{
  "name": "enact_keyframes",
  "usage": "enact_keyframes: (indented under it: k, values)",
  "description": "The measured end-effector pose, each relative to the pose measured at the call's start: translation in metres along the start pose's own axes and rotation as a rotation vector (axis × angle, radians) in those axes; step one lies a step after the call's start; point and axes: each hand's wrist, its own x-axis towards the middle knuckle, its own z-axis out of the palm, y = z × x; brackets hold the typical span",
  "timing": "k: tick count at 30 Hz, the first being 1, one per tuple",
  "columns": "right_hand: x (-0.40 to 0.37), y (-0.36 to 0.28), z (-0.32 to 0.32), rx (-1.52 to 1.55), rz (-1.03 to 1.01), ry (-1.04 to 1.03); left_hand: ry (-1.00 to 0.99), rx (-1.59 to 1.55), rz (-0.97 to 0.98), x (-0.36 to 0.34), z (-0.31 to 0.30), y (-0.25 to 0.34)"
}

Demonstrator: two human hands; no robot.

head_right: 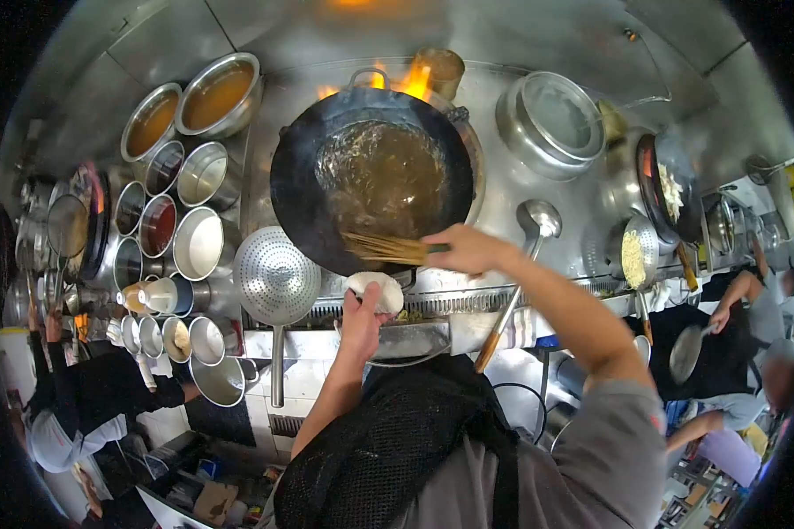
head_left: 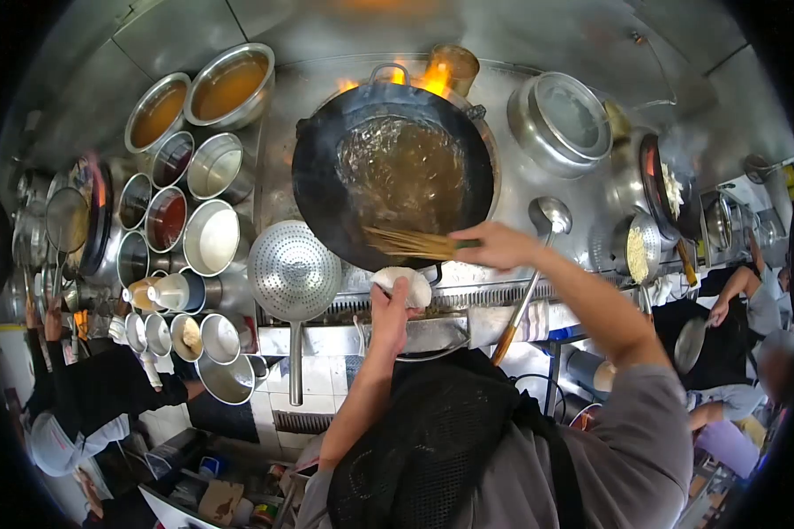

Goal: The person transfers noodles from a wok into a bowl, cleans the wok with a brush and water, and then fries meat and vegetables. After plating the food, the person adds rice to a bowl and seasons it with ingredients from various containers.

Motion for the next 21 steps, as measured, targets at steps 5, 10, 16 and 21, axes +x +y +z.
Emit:
enact_keyframes:
  k: [5,10,16,21]
  values:
    - [0.044,0.023,-0.092,-0.44,0.228,0.257,-0.067,0.055,0.0,0.012,-0.008,-0.006]
    - [0.148,-0.016,0.005,0.243,0.132,0.441,-0.072,0.066,0.016,0.015,-0.009,-0.007]
    - [0.102,-0.034,0.066,0.026,-0.027,0.402,-0.042,0.058,0.043,0.016,-0.011,-0.013]
    - [0.002,0.029,0.007,-0.534,0.116,0.157,0.004,0.055,0.024,0.008,-0.007,-0.006]
